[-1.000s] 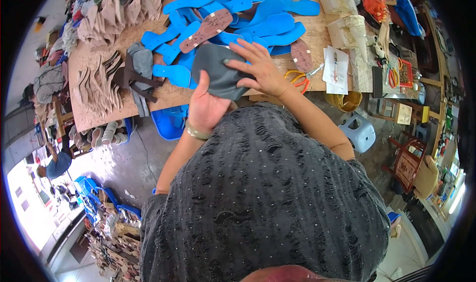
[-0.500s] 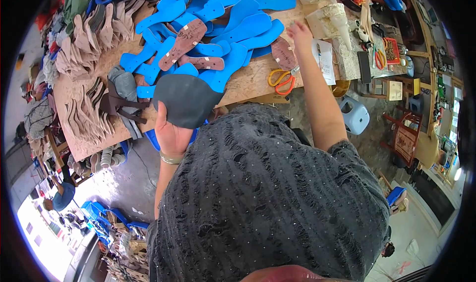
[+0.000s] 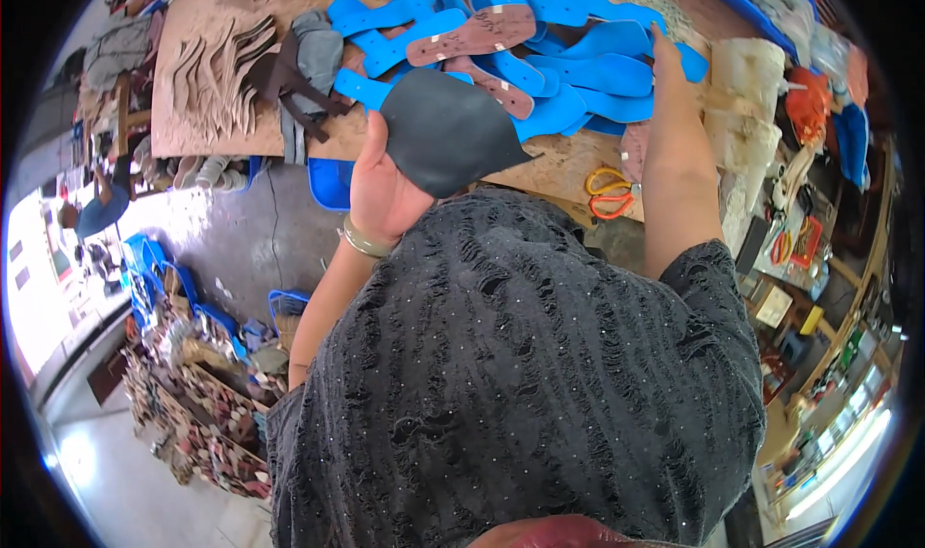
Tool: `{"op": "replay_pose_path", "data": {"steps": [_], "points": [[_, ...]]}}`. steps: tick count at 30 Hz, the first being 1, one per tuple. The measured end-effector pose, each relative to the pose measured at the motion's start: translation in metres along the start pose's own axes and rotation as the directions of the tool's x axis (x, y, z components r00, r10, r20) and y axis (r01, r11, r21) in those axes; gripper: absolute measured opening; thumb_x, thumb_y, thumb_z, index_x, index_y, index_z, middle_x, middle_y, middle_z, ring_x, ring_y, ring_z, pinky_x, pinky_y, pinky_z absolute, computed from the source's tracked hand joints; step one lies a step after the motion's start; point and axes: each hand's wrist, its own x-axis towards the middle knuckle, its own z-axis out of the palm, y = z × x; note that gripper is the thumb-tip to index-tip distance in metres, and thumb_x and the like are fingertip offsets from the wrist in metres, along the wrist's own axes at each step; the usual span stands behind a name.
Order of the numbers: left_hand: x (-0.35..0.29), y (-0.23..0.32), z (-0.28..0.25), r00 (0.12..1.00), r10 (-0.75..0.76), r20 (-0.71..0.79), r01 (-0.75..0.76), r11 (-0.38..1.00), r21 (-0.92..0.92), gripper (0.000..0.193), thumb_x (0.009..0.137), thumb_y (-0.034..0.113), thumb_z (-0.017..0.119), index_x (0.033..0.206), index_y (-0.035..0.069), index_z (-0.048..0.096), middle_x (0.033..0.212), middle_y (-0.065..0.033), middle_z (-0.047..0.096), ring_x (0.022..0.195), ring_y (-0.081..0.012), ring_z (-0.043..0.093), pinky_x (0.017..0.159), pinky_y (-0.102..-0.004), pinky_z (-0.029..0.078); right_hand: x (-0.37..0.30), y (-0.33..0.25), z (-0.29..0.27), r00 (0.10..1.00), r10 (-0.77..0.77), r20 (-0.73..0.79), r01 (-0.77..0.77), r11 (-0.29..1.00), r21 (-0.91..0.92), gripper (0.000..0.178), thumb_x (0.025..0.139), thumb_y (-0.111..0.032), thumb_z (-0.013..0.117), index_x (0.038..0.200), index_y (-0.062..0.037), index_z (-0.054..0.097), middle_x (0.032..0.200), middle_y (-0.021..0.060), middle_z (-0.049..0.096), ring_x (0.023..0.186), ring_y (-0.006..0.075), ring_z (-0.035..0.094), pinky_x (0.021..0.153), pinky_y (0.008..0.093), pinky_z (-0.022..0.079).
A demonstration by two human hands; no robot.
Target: Assembling shoe components by hand, specifically attaching straps and layers to a sole template and trimming edges.
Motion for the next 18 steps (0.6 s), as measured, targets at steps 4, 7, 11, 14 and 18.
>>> {"op": "replay_pose_path", "data": {"steps": [4, 7, 11, 14, 18], "points": [[0.007, 0.002, 0.002, 0.997, -0.058, 0.046, 0.06, 0.997, -0.052, 0.061, 0.098, 0.047, 0.027, 0.141, 0.003, 0.029, 0.148, -0.0153, 0.027, 0.137, -0.0326, 0.024, 0.112, -0.049, 0.016, 0.061, 0.017, -0.025, 0.989, 0.145, -0.025, -0.147, 0.986, -0.08, 0.078, 0.078, -0.036, 0.072, 0.131, 0.0091, 0.038, 0.131, 0.0248, 0.043, 0.11, 0.0352, 0.052, 0.083, 0.0467, 0.047], [0.01, 0.005, -0.009, 0.989, -0.067, 0.135, 0.079, 0.994, -0.081, 0.061, 0.098, 0.047, 0.027, 0.14, 0.003, 0.031, 0.148, -0.0154, 0.027, 0.137, -0.0324, 0.023, 0.112, -0.0492, 0.015, 0.055, 0.02, -0.025, 0.974, 0.189, 0.124, -0.225, 0.87, 0.439, 0.062, 0.076, -0.029, 0.073, 0.121, 0.0057, 0.048, 0.127, 0.0222, 0.046, 0.097, 0.0322, 0.056, 0.072, 0.0427, 0.049], [0.006, 0.0, -0.007, 0.996, -0.029, 0.081, 0.035, 0.997, -0.074, 0.061, 0.098, 0.046, 0.027, 0.14, 0.003, 0.031, 0.148, -0.0156, 0.027, 0.138, -0.0322, 0.022, 0.113, -0.0493, 0.014, 0.0, 0.007, -0.028, 0.959, 0.093, 0.266, -0.243, 0.75, 0.615, 0.028, 0.072, 0.0, 0.062, 0.098, -0.0017, 0.052, 0.092, 0.0121, 0.053, 0.076, 0.0253, 0.054, 0.062, 0.0392, 0.047], [0.014, -0.001, -0.006, 0.994, -0.056, 0.089, 0.059, 0.998, -0.029, 0.06, 0.099, 0.045, 0.026, 0.142, 0.003, 0.027, 0.149, -0.0157, 0.023, 0.139, -0.0319, 0.02, 0.113, -0.0498, 0.013, -0.025, 0.03, -0.054, 0.986, -0.168, 0.023, 0.081, 0.586, 0.806, 0.027, 0.071, 0.008, 0.056, 0.096, -0.0022, 0.052, 0.086, 0.0111, 0.054, 0.073, 0.0237, 0.052, 0.062, 0.039, 0.047], [0.024, -0.008, -0.007, 0.979, -0.122, 0.161, 0.124, 0.992, -0.002, 0.058, 0.1, 0.043, 0.026, 0.142, 0.003, 0.027, 0.149, -0.0157, 0.023, 0.139, -0.0321, 0.02, 0.113, -0.0499, 0.013, -0.06, 0.033, -0.092, 0.895, -0.441, 0.07, 0.142, 0.428, 0.892, 0.028, 0.071, 0.013, 0.051, 0.097, 0.001, 0.053, 0.094, 0.0132, 0.057, 0.084, 0.0266, 0.057, 0.074, 0.0415, 0.05]]}}
